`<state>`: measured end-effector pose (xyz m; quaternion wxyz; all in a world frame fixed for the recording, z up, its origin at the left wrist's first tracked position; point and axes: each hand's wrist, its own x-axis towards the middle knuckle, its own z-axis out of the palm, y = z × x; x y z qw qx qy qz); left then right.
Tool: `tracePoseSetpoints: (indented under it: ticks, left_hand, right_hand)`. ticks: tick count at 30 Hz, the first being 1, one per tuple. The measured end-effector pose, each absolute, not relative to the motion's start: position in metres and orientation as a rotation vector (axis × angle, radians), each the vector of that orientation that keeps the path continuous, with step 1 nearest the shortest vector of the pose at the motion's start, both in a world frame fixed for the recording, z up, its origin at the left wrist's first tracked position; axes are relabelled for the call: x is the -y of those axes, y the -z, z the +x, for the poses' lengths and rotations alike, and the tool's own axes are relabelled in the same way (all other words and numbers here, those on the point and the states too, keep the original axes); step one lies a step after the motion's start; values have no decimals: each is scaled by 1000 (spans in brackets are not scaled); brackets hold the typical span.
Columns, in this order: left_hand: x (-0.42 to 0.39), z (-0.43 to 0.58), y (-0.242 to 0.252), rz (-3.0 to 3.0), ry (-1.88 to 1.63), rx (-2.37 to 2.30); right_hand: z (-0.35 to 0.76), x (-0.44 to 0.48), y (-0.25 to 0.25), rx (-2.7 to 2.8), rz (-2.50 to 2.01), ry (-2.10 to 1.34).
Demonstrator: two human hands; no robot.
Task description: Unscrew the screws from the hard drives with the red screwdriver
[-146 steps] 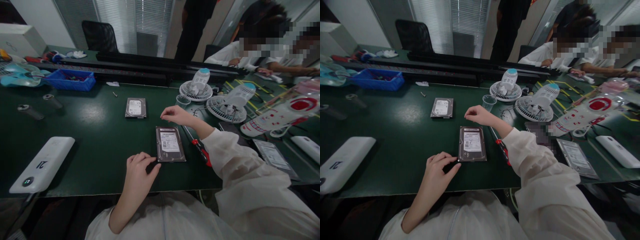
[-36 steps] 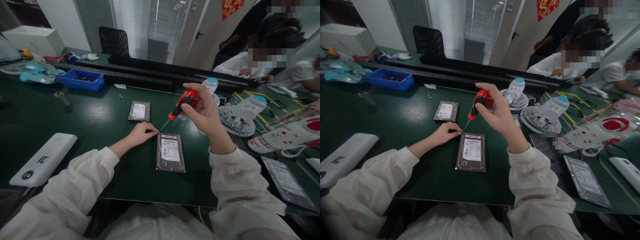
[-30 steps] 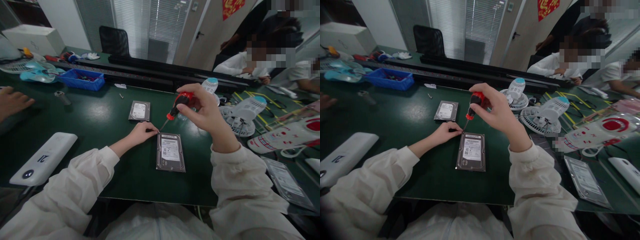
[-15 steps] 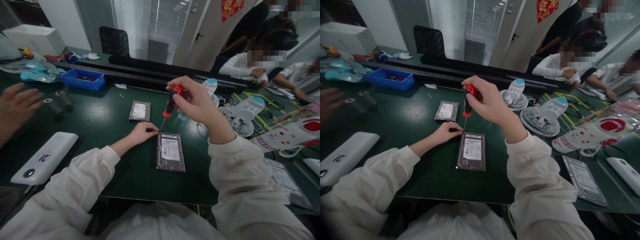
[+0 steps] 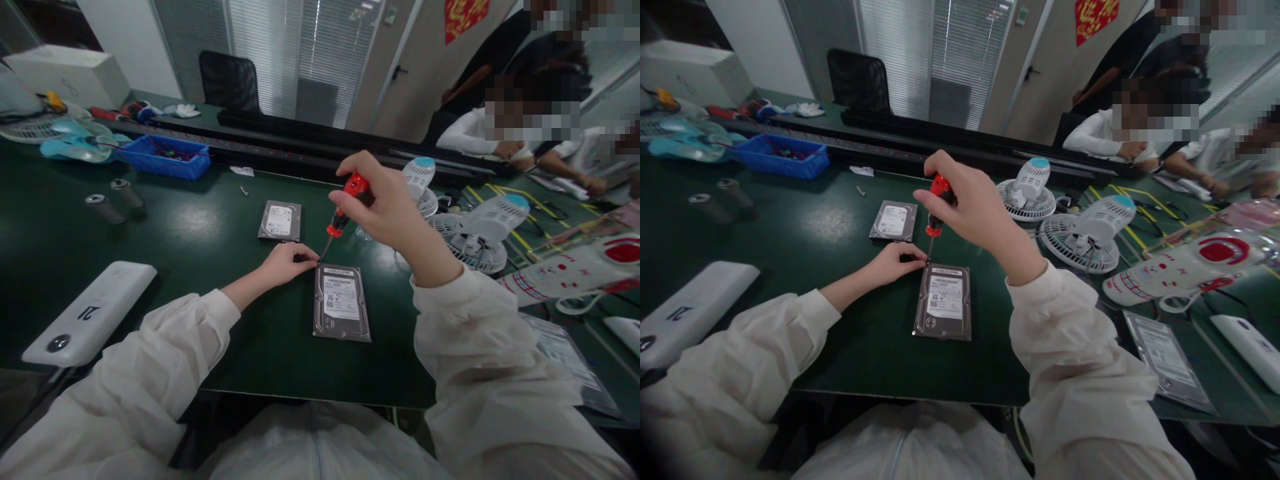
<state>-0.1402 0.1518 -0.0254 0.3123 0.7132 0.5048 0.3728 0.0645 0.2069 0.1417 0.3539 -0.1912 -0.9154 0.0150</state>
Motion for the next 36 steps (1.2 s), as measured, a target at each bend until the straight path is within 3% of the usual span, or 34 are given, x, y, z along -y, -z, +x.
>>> tracePoseSetpoints:
  ticks: [10,20,36]
  left_hand:
    - [-154,-141,29,1882,-979,-1321]
    - [-156,-140,31,1845,-983,-1329]
    - [-155,-140,29,1836,-995,-1293]
  right_hand:
    - [76,-200,-145,2346,-502,-582]
    - [77,-200,-150,2438,-524,-221]
    - [75,-198,-151,2470,-447,-203]
